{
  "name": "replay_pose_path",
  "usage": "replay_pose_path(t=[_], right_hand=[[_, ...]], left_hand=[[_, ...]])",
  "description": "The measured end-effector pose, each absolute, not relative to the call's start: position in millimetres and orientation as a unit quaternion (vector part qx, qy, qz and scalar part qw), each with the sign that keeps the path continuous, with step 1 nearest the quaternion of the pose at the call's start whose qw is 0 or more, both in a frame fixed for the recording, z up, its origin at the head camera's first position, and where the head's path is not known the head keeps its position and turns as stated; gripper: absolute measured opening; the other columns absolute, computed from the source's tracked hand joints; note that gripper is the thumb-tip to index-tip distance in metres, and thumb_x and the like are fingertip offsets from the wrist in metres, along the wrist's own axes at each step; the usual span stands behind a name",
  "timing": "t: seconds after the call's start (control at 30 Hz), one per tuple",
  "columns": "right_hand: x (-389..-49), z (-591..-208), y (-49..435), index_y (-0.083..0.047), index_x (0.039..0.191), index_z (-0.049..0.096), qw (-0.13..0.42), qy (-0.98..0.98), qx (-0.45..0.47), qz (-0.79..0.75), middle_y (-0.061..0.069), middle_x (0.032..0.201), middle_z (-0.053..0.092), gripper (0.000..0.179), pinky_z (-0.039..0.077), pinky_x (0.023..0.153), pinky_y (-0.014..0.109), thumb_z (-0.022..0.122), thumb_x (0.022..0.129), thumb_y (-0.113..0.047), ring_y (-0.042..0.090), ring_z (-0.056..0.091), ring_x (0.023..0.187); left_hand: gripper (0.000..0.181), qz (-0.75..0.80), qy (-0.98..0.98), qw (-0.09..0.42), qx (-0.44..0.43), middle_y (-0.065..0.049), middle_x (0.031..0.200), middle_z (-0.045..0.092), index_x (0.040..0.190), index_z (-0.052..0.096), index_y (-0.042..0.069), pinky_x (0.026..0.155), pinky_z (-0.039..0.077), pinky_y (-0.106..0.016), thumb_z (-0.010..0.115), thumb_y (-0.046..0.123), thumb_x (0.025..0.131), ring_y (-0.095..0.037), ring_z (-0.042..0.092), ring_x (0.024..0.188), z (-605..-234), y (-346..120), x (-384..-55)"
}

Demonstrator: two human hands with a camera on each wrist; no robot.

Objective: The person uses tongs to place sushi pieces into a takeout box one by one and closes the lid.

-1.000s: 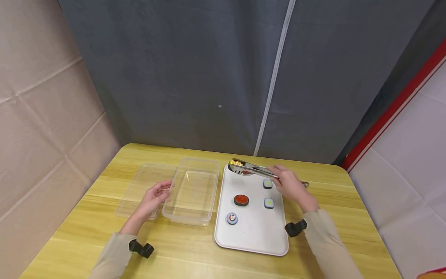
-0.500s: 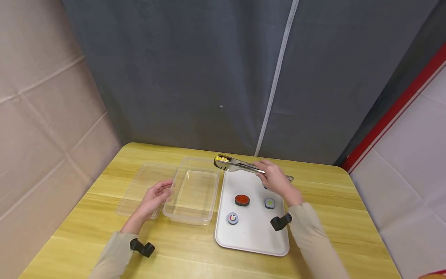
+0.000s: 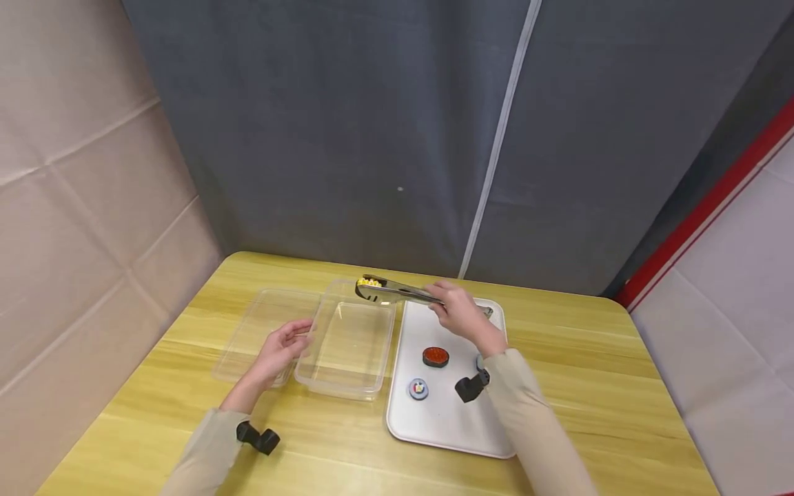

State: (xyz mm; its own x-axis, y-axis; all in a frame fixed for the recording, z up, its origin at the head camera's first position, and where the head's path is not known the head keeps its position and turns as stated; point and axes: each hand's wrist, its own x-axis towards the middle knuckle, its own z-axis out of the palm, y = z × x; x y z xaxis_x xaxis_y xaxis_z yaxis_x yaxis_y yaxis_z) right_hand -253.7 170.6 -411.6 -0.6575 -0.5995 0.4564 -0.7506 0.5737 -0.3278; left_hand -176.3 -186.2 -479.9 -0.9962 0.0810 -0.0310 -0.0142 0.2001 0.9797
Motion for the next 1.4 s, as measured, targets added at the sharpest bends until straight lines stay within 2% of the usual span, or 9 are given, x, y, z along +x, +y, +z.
replay_pose_path(t=[0.13, 0.3, 0.47, 0.63, 0.9, 1.2, 1.4], right_hand=[[-258, -415, 159, 0.006, 0.116, 0.062, 0.14, -0.87, 0.397, 0.256, 0.017, 0.1, 0.061, 0.032, 0.047, 0.057, 0.03, 0.065, 0.084, 0.004, 0.015, 0.053, 0.066], [-261, -419, 148, 0.007, 0.116, 0.062, 0.133, -0.868, 0.405, 0.255, 0.019, 0.103, 0.062, 0.032, 0.049, 0.059, 0.032, 0.064, 0.084, 0.004, 0.018, 0.056, 0.069], [-264, -422, 137, 0.008, 0.115, 0.062, 0.129, -0.866, 0.413, 0.249, 0.019, 0.101, 0.062, 0.031, 0.049, 0.061, 0.034, 0.063, 0.084, 0.005, 0.021, 0.057, 0.071], [-270, -424, 127, 0.006, 0.112, 0.063, 0.128, -0.869, 0.419, 0.231, 0.016, 0.096, 0.061, 0.029, 0.05, 0.064, 0.036, 0.062, 0.083, 0.007, 0.023, 0.058, 0.075], [-277, -422, 115, 0.005, 0.109, 0.064, 0.116, -0.876, 0.427, 0.191, 0.014, 0.09, 0.061, 0.033, 0.048, 0.062, 0.035, 0.056, 0.078, 0.011, 0.021, 0.054, 0.07], [-277, -421, 102, 0.006, 0.11, 0.064, 0.103, -0.891, 0.423, 0.13, 0.013, 0.086, 0.058, 0.038, 0.045, 0.055, 0.031, 0.056, 0.074, 0.013, 0.019, 0.052, 0.066], [-275, -421, 93, 0.002, 0.102, 0.065, 0.084, -0.901, 0.411, 0.109, 0.012, 0.082, 0.057, 0.03, 0.037, 0.048, 0.028, 0.054, 0.076, 0.012, 0.016, 0.047, 0.06]], left_hand=[[0.042, 0.628, 0.777, 0.031, 0.025, -0.024, 0.133, 0.046, 0.134, 0.043, -0.003, 0.093, 0.045, -0.033, 0.053, 0.004, 0.093, -0.034, 0.047, 0.115, -485, -185, -178], [0.042, 0.63, 0.776, 0.025, 0.02, -0.025, 0.132, 0.047, 0.132, 0.044, -0.004, 0.09, 0.047, -0.032, 0.054, 0.002, 0.092, -0.035, 0.048, 0.113, -484, -182, -179], [0.041, 0.644, 0.765, 0.025, 0.016, -0.027, 0.131, 0.047, 0.132, 0.044, -0.005, 0.09, 0.048, -0.041, 0.054, 0.001, 0.092, -0.039, 0.05, 0.113, -482, -180, -181], [0.041, 0.645, 0.763, 0.031, 0.014, -0.027, 0.132, 0.046, 0.132, 0.043, -0.005, 0.091, 0.047, -0.045, 0.053, 0.002, 0.093, -0.039, 0.049, 0.114, -480, -179, -182], [0.042, 0.653, 0.756, 0.042, 0.009, -0.032, 0.131, 0.044, 0.132, 0.041, -0.01, 0.092, 0.044, -0.051, 0.052, -0.003, 0.092, -0.041, 0.048, 0.113, -479, -181, -184], [0.041, 0.635, 0.772, 0.033, 0.015, -0.025, 0.128, 0.05, 0.132, 0.045, -0.004, 0.089, 0.048, -0.034, 0.054, 0.001, 0.092, -0.034, 0.049, 0.11, -482, -181, -183], [0.041, 0.634, 0.773, 0.027, 0.015, -0.025, 0.128, 0.05, 0.131, 0.046, -0.004, 0.086, 0.048, -0.028, 0.054, 0.001, 0.091, -0.034, 0.05, 0.11, -483, -182, -182]])
